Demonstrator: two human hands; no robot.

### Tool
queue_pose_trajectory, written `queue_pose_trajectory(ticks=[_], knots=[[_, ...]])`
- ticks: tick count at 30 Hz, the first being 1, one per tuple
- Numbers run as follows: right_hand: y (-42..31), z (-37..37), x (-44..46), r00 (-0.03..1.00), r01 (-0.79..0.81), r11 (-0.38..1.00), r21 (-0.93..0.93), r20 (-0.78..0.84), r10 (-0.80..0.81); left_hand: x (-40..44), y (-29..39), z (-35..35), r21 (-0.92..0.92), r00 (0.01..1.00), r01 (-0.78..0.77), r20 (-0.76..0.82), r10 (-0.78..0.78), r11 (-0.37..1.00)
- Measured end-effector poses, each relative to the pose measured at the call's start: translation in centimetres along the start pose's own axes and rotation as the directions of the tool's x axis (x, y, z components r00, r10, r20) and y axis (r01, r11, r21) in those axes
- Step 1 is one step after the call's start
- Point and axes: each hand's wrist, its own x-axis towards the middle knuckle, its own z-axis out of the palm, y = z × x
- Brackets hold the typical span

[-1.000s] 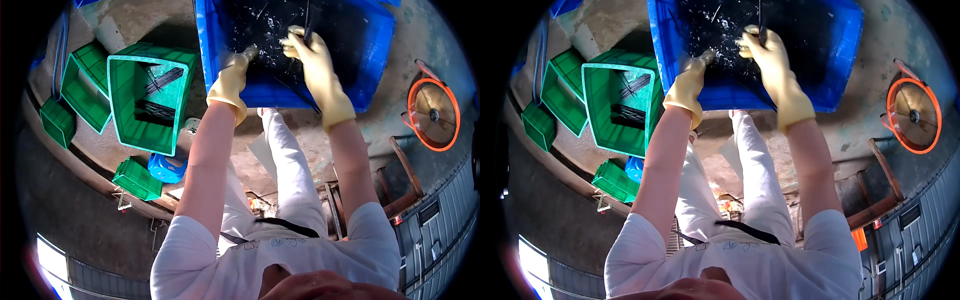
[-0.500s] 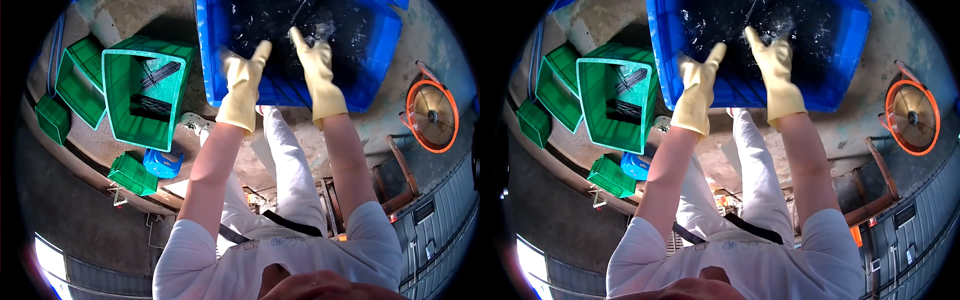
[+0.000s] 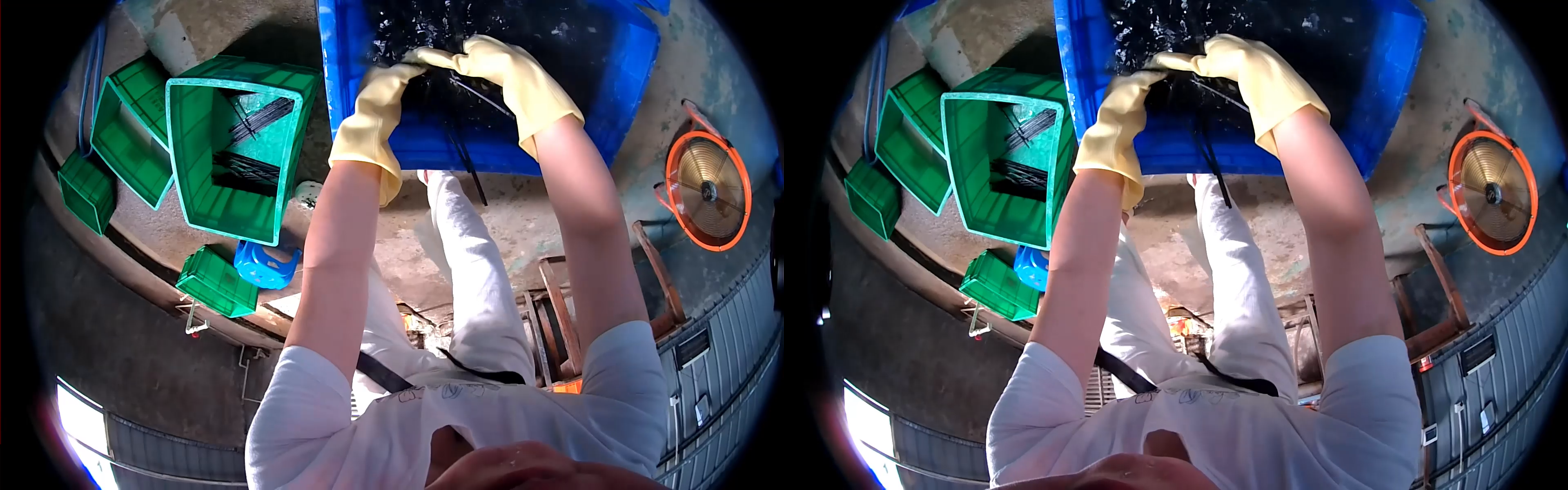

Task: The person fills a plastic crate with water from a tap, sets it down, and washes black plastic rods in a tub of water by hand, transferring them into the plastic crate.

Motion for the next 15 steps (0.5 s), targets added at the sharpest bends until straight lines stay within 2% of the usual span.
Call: queue_pose_trajectory(ticks=[2,3,4,6,7,8,9,10,11,12,13,14,15], knots=[[-1.0,-1.5,0.1,0.983,-0.072,0.997,0.004,0.172,0.07,0.1,-0.4,0.0,0.055,0.997,-0.059,-0.047,0.062,0.997],[-0.2,-0.1,0.2,0.986,-0.12,0.976,0.183,0.134,0.096,0.5,-0.7,0.1,0.07,0.993,-0.086,-0.069,0.091,0.994],[1.1,2.7,0.4,0.985,-0.149,0.893,0.425,-0.011,0.17,1.2,-0.9,0.3,0.08,0.989,-0.116,-0.088,0.123,0.99],[-2.6,1.6,-2.8,0.871,-0.328,0.779,0.535,-0.149,0.469,2.7,-2.2,0.5,0.058,0.974,-0.196,-0.102,0.201,0.979],[-3.0,2.4,-3.2,0.809,-0.432,0.684,0.588,-0.081,0.582,3.2,-2.8,0.5,0.022,0.964,-0.25,-0.087,0.251,0.968],[-2.0,3.9,-2.4,0.829,-0.425,0.7,0.574,-0.065,0.556,3.5,-3.2,0.5,-0.056,0.951,-0.306,-0.056,0.303,0.95],[-2.1,4.5,-2.4,0.814,-0.401,0.676,0.619,-0.098,0.572,3.0,-2.1,0.6,-0.17,0.953,-0.291,0.032,0.301,0.941],[-2.2,5.1,-2.3,0.798,-0.372,0.651,0.661,-0.131,0.589,1.7,-1.5,0.1,-0.169,0.953,-0.292,0.03,0.3,0.942],[-0.8,7.7,-1.2,0.797,-0.293,0.473,0.831,-0.061,0.6,-0.3,-0.9,-0.7,0.395,0.888,-0.452,0.12,0.443,0.799],[0.5,9.7,-0.1,0.804,-0.202,0.258,0.945,0.009,0.595,-1.3,-0.6,-1.1,0.8,0.82,-0.486,0.279,0.5,0.352],[-1.1,9.1,0.0,0.699,-0.199,0.178,0.964,0.012,0.715,0.1,-2.6,-0.1,0.292,0.963,-0.191,-0.131,0.237,0.937],[-2.2,5.9,-2.5,0.811,-0.201,0.127,0.971,0.092,0.578,-3.8,2.4,1.5,-0.242,0.962,0.06,-0.246,-0.121,0.968],[-2.1,5.2,-3.7,0.812,-0.198,0.123,0.972,0.092,0.577,-5.4,2.8,1.9,-0.21,0.948,-0.08,-0.317,0.009,0.975]])
